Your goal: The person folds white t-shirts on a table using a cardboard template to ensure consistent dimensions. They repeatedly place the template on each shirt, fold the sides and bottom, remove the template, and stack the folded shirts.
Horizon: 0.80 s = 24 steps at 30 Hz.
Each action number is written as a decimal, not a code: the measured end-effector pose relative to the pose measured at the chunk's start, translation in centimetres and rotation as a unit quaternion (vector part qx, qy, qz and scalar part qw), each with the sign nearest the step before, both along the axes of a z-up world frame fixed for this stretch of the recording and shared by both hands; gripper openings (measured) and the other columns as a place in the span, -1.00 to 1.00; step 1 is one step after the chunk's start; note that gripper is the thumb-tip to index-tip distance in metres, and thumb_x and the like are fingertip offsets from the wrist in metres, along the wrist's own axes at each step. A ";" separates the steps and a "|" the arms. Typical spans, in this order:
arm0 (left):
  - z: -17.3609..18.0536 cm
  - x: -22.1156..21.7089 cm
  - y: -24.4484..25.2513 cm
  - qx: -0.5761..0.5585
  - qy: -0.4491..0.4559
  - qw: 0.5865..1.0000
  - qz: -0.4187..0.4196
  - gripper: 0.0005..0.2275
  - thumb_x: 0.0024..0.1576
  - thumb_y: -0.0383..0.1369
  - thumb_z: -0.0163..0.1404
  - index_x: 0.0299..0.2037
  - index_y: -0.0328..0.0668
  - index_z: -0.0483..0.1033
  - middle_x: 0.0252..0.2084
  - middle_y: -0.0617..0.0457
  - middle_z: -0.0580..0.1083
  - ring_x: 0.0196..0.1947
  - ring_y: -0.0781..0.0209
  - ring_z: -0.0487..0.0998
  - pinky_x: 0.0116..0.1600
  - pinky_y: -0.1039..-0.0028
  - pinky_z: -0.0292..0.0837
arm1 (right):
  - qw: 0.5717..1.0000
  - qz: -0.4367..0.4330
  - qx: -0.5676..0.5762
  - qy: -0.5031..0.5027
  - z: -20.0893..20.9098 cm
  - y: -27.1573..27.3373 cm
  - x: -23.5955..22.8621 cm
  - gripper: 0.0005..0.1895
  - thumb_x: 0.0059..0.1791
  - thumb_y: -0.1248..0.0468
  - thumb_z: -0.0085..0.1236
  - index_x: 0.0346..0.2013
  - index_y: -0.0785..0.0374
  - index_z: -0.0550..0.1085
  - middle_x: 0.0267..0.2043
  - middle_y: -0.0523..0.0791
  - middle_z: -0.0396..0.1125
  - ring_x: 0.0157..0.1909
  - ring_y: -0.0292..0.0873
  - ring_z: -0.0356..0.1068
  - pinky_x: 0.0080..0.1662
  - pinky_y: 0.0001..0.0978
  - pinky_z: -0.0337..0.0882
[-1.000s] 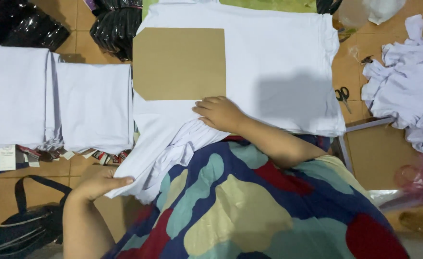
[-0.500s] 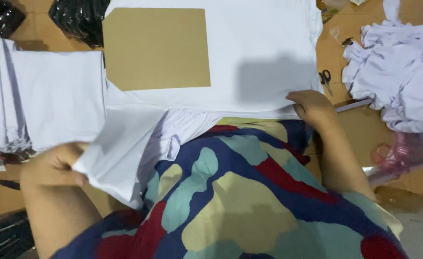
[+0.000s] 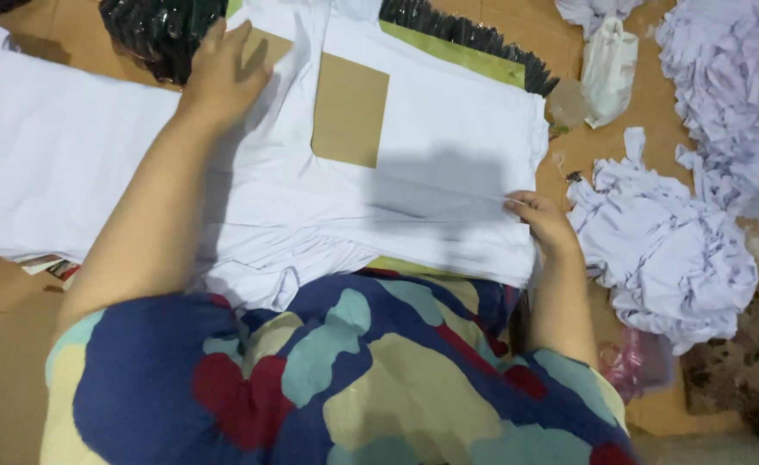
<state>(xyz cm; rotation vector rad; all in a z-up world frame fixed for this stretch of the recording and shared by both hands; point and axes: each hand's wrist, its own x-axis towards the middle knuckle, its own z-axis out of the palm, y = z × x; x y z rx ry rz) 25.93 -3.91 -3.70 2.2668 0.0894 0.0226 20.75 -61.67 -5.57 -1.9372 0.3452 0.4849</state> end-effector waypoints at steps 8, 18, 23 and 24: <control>0.7 -4.8 1.4 0.059 0.161 0.982 0.073 -0.42 0.13 -0.07 0.14 0.28 -0.17 0.30 0.17 -0.17 0.36 0.15 -0.20 0.37 0.11 0.05 0.29 | 0.990 -0.073 0.070 -0.095 -3.8 -2.1 2.5 -0.88 0.00 0.17 0.22 -0.20 0.03 0.48 -0.52 -0.31 0.23 -0.58 -0.46 0.12 -0.49 -0.61 0.04; -0.1 -5.8 4.8 -0.008 0.141 0.990 0.033 -0.74 0.24 -0.13 0.01 -0.07 -0.10 0.59 -0.16 0.01 0.52 -0.16 0.06 0.48 -0.11 0.31 0.26 | 0.963 -0.068 0.053 -0.254 -7.0 -3.5 1.2 -0.67 0.06 0.29 0.17 0.13 0.07 0.43 -0.37 -0.36 0.14 -0.30 -0.49 0.19 -0.12 -0.68 0.25; -5.5 -4.8 5.7 0.085 0.086 0.989 0.084 -0.78 0.34 -0.13 -0.03 -0.01 -0.05 0.48 -0.25 -0.07 0.52 -0.23 -0.23 0.51 -0.20 0.09 0.29 | 0.961 -0.039 -0.041 -0.270 -6.6 -2.6 1.3 -0.67 0.08 0.40 0.08 0.13 0.07 0.39 -0.39 -0.31 0.03 -0.32 -0.45 0.07 0.00 -0.63 0.18; -6.4 -4.7 5.7 0.128 0.063 0.986 0.085 -0.83 0.37 -0.16 -0.04 -0.03 0.00 0.42 -0.27 -0.06 0.52 -0.27 -0.32 0.52 -0.26 0.00 0.29 | 0.962 -0.039 -0.090 -0.254 -6.3 -2.2 1.3 -0.65 0.06 0.39 0.12 0.12 0.04 0.40 -0.32 -0.24 0.19 -0.25 -0.42 0.19 0.06 -0.58 0.23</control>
